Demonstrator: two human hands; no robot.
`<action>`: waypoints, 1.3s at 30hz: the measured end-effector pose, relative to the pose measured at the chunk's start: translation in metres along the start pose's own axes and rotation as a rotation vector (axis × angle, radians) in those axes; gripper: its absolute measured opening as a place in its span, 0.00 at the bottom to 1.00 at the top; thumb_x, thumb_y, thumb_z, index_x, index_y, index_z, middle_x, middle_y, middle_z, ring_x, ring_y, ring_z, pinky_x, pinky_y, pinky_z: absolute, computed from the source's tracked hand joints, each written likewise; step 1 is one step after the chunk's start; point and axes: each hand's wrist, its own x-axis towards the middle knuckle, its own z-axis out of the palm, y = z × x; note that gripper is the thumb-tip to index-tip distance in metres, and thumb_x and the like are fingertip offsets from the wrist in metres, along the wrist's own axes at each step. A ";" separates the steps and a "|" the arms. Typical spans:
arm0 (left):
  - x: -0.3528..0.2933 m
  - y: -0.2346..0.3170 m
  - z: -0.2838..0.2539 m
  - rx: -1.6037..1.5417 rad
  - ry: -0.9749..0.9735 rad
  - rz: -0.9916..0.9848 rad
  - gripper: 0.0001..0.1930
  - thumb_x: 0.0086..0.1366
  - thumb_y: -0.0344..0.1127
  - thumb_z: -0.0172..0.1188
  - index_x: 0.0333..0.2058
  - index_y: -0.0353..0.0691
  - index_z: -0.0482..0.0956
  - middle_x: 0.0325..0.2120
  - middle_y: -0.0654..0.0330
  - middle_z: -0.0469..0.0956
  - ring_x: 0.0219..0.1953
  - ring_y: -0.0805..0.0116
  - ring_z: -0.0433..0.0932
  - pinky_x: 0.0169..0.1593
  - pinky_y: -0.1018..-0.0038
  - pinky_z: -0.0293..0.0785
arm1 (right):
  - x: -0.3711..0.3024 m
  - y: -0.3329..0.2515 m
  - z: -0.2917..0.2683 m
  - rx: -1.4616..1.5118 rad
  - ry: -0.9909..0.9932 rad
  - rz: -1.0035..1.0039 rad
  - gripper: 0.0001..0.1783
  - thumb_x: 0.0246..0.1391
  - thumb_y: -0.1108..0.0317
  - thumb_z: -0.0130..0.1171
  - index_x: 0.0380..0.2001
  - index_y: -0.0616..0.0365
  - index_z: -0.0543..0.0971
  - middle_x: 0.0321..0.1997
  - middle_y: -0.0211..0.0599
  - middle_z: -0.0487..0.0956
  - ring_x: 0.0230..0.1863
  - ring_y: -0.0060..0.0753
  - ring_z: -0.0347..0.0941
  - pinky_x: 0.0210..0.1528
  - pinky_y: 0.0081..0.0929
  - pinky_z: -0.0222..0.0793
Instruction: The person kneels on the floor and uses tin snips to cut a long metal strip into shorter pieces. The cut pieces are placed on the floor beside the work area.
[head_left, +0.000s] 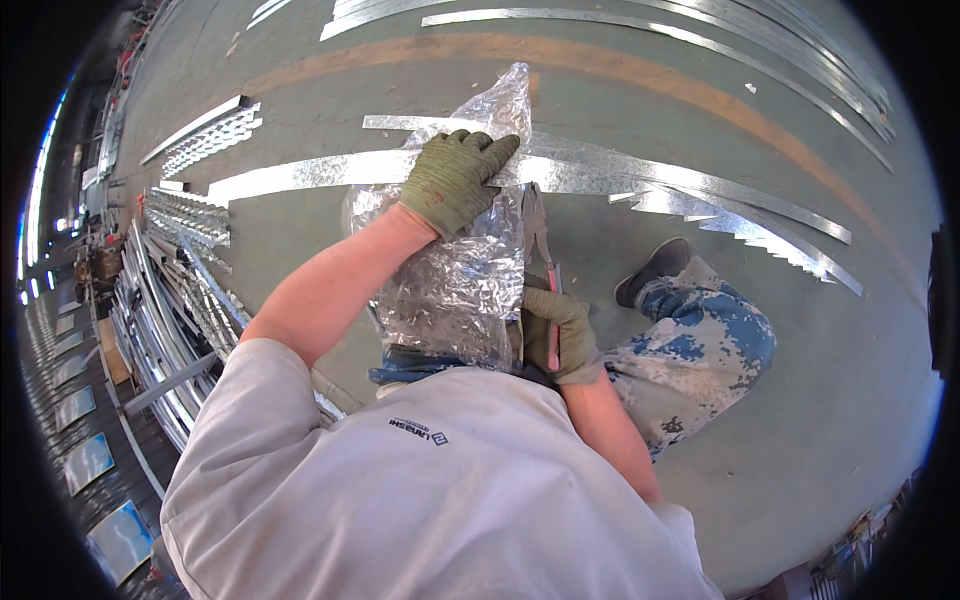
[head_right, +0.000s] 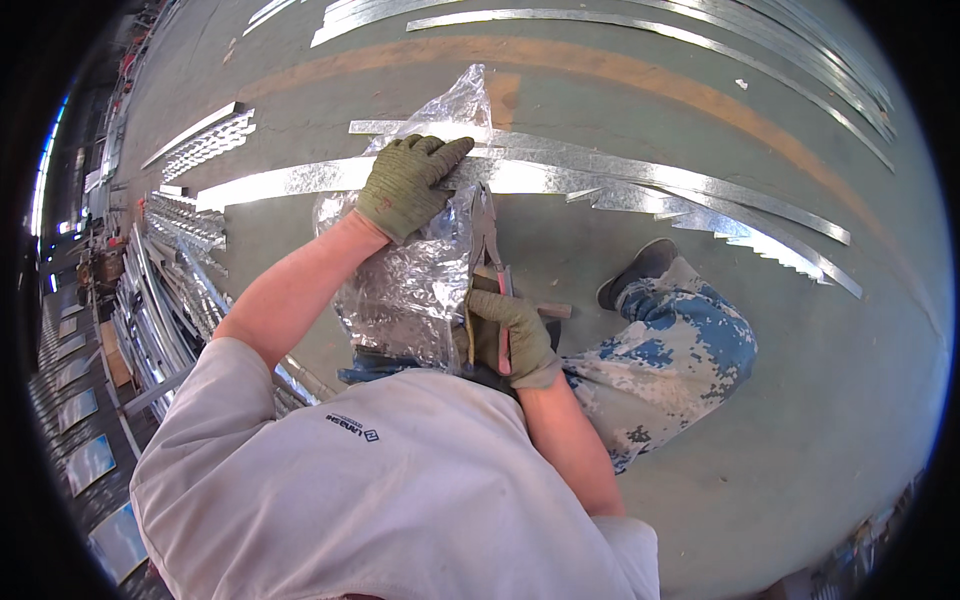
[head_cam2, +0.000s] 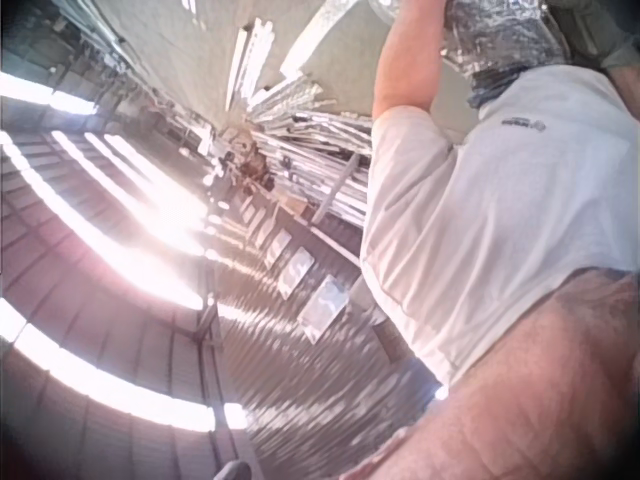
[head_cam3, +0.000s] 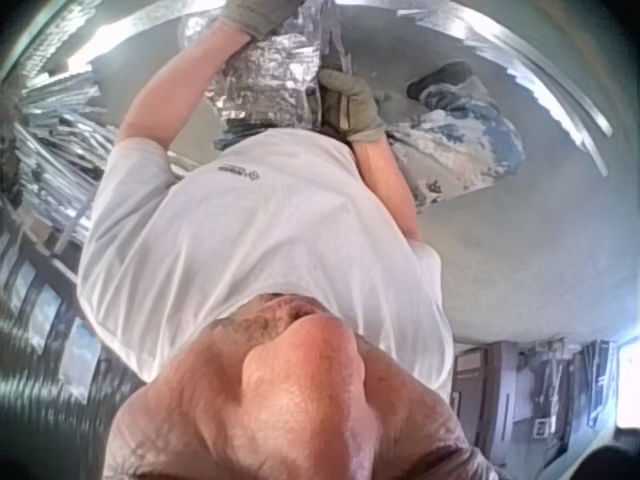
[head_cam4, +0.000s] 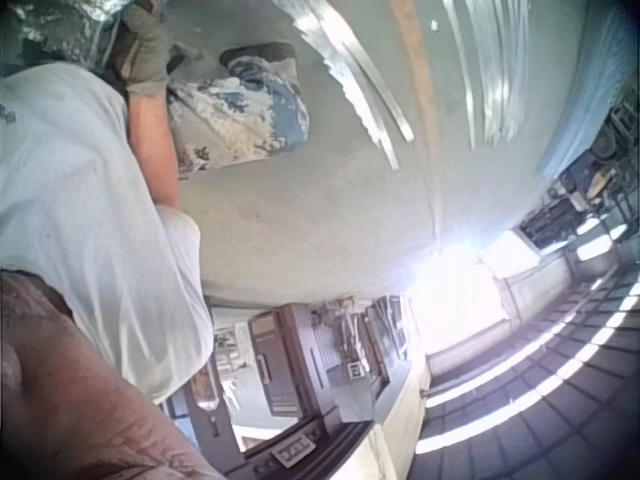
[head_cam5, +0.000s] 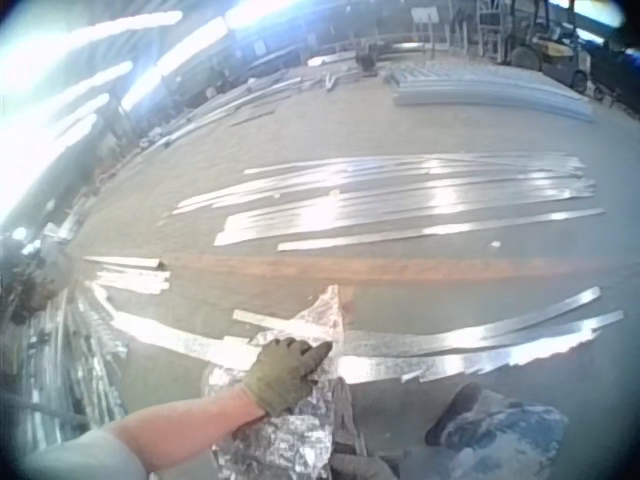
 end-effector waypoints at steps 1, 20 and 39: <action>0.002 0.000 0.000 0.011 0.008 0.011 0.39 0.68 0.45 0.75 0.77 0.51 0.76 0.57 0.54 0.86 0.60 0.49 0.84 0.64 0.50 0.80 | -0.001 -0.002 0.002 0.013 -0.020 -0.008 0.27 0.72 0.68 0.65 0.71 0.64 0.80 0.66 0.41 0.88 0.64 0.42 0.86 0.60 0.43 0.87; -0.008 -0.003 -0.006 0.077 0.136 -0.021 0.28 0.77 0.42 0.65 0.72 0.45 0.79 0.52 0.50 0.86 0.55 0.49 0.84 0.62 0.51 0.79 | -0.040 -0.058 -0.003 -0.418 0.174 0.027 0.28 0.74 0.64 0.67 0.69 0.71 0.80 0.38 0.45 0.90 0.26 0.36 0.87 0.27 0.37 0.85; 0.010 -0.001 -0.005 0.131 -0.023 -0.001 0.29 0.70 0.42 0.70 0.70 0.51 0.81 0.54 0.54 0.85 0.59 0.49 0.83 0.63 0.50 0.77 | -0.036 -0.051 -0.040 -0.197 0.191 -0.032 0.28 0.78 0.63 0.64 0.74 0.67 0.78 0.56 0.51 0.91 0.51 0.47 0.92 0.53 0.48 0.91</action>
